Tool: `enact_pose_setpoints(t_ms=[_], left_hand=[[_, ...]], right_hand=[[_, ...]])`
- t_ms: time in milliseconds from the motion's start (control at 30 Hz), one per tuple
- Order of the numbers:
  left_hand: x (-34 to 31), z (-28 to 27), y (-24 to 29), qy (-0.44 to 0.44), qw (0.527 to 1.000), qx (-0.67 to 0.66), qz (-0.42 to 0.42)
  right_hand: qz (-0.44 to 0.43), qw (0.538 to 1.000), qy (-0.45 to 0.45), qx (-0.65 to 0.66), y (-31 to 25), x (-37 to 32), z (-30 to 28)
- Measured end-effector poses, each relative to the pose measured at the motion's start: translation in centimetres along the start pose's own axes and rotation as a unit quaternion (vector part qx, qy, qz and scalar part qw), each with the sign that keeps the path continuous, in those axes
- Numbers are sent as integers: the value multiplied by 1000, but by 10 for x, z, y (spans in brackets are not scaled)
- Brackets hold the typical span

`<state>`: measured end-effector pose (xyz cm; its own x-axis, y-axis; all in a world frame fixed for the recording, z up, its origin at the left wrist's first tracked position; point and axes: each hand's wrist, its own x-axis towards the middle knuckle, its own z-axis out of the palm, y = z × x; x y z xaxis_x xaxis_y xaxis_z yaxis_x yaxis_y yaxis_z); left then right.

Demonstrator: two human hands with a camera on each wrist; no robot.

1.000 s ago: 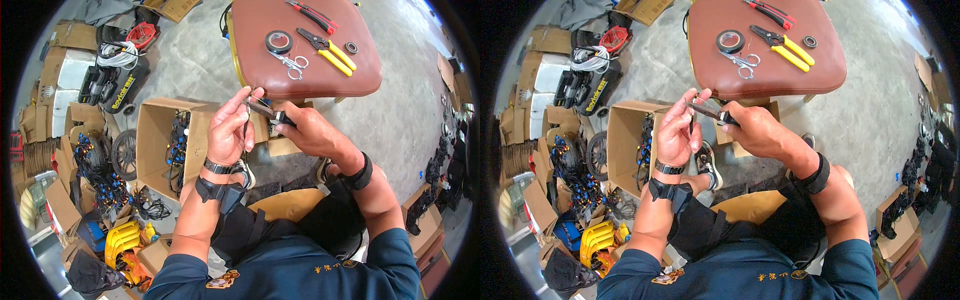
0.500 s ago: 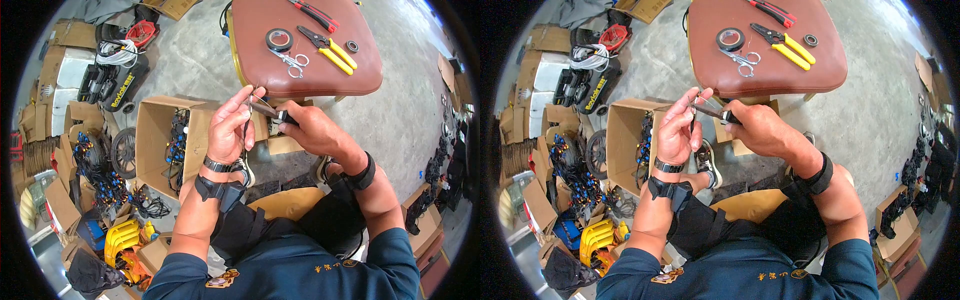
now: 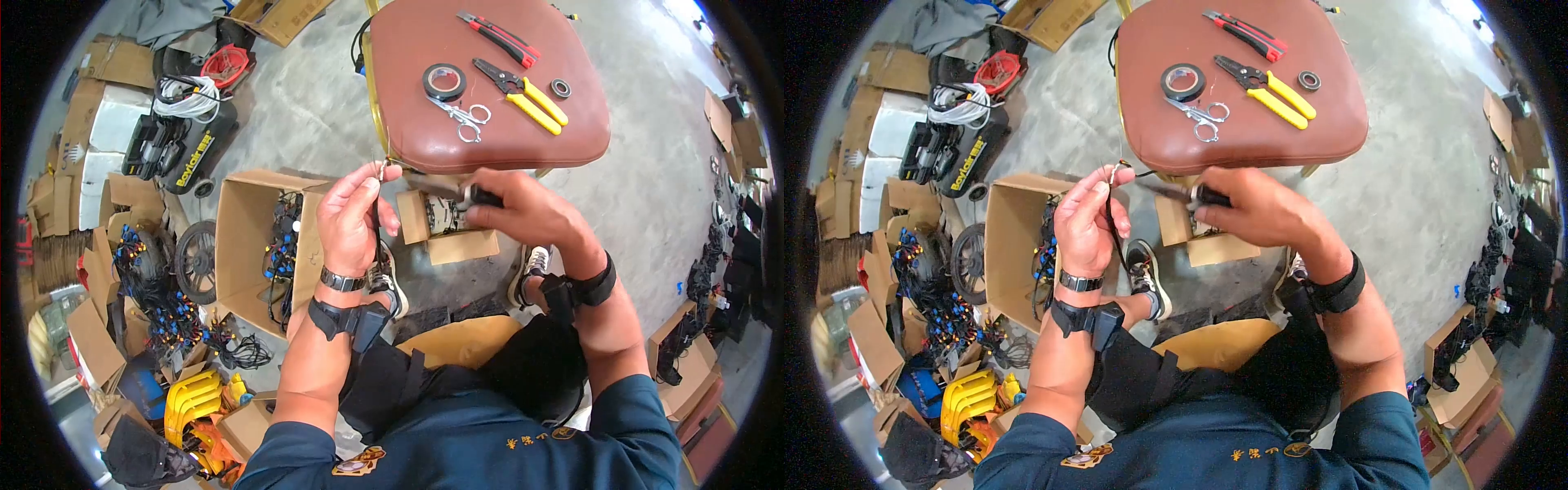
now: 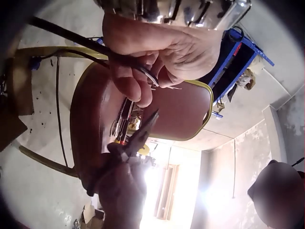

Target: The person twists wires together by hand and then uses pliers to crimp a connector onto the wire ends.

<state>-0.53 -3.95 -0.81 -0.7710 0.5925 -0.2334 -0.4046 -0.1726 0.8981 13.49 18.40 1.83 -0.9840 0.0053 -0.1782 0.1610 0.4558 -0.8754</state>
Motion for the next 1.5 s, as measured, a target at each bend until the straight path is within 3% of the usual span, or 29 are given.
enact_pose_setpoints(t_ms=[133, 167, 267, 500, 600, 700, 800, 867, 933, 1067, 1333, 1500], left_hand=[[1, -2, 0, 9, 999, 25, 21], [0, -3, 1, 5, 1000, 15, 19], [1, -3, 4, -14, 1000, -14, 10], [1, -1, -3, -39, 996, 58, 53], [1, 2, -2, -40, 993, 85, 65], [0, 2, 1, -52, 991, 104, 66], [-3, 1, 3, -74, 991, 92, 62], [-5, 2, 3, -96, 991, 72, 55], [-7, 2, 3, -118, 990, 50, 52], [-7, -1, 3, -150, 988, 19, 34], [-4, -4, 2, -160, 987, -23, 14], [-5, -7, 3, -152, 988, -9, -1]], right_hand=[[37, 982, 160, 97, 11, 2, -15], [61, 983, 163, 52, 13, 3, -24], [-13, 953, 298, -47, 27, 8, -30], [-31, 872, 359, -331, 33, 21, -21], [-26, 875, 341, -342, 29, 23, -21], [-104, 853, 373, -349, 12, 21, -23], [-164, 936, 297, -91, 10, 23, -6], [-75, 971, 195, 115, -5, 23, 15], [-159, 964, 144, 158, -1, 30, 33], [-118, 953, 60, 273, 1, 33, 43], [-51, 924, 57, 375, 0, 27, 42], [-41, 942, 70, 327, -5, 25, 41]])
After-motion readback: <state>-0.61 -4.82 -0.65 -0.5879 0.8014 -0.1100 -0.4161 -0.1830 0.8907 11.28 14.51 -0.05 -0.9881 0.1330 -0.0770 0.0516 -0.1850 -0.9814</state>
